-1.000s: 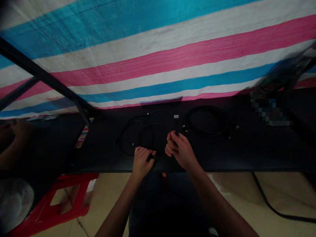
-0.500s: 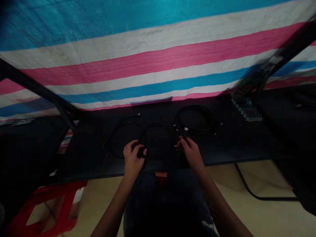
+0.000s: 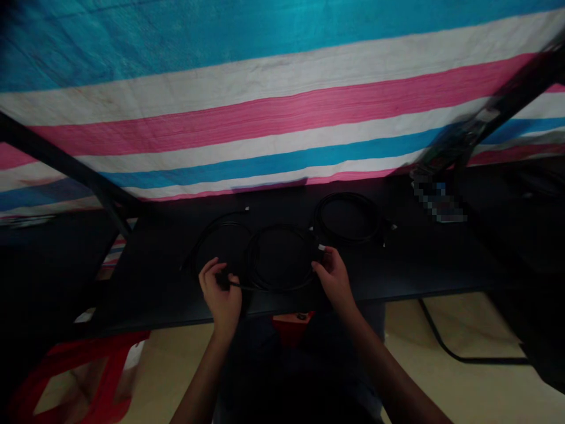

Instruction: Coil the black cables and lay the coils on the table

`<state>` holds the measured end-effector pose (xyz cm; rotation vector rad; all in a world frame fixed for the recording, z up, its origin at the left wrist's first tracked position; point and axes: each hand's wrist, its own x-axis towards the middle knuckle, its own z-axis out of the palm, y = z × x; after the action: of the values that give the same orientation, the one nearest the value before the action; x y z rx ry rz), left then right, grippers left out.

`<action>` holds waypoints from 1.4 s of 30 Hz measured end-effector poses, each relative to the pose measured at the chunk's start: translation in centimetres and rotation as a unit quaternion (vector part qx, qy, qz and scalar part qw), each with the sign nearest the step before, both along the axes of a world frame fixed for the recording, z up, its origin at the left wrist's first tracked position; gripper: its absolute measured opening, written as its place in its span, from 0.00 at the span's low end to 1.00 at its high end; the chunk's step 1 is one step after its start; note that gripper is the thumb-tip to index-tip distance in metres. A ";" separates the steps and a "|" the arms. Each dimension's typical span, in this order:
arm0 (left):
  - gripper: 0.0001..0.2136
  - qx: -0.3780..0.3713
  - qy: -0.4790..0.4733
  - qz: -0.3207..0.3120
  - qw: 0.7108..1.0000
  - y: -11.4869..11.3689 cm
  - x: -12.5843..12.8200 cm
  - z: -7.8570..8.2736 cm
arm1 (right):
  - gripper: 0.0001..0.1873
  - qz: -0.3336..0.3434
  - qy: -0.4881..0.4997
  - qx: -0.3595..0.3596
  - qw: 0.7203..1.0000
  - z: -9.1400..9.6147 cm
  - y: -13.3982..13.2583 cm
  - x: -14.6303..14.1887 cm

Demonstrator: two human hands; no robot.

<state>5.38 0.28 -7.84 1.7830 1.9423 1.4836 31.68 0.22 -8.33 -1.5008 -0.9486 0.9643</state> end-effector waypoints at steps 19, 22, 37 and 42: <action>0.13 0.004 0.021 -0.047 0.999 0.5 3.1 2.2 | 0.14 0.026 -0.033 0.036 0.998 0.1 0.0 -1.8; 0.11 0.020 0.057 -0.119 0.991 2.2 6.2 4.1 | 0.17 0.012 -0.078 0.055 0.995 0.2 0.0 -1.9; 0.08 0.106 0.129 -0.234 0.958 5.1 7.9 2.8 | 0.15 -0.061 -0.337 0.207 0.916 -0.1 -1.8 -3.0; 0.06 -0.033 0.218 -0.338 0.915 4.9 3.3 4.8 | 0.10 0.129 -0.406 0.255 0.868 -0.1 -1.3 -2.7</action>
<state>8.68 5.15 -3.08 2.5431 1.2327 0.8254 28.96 -1.08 -8.46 -1.3187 -1.8781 0.1582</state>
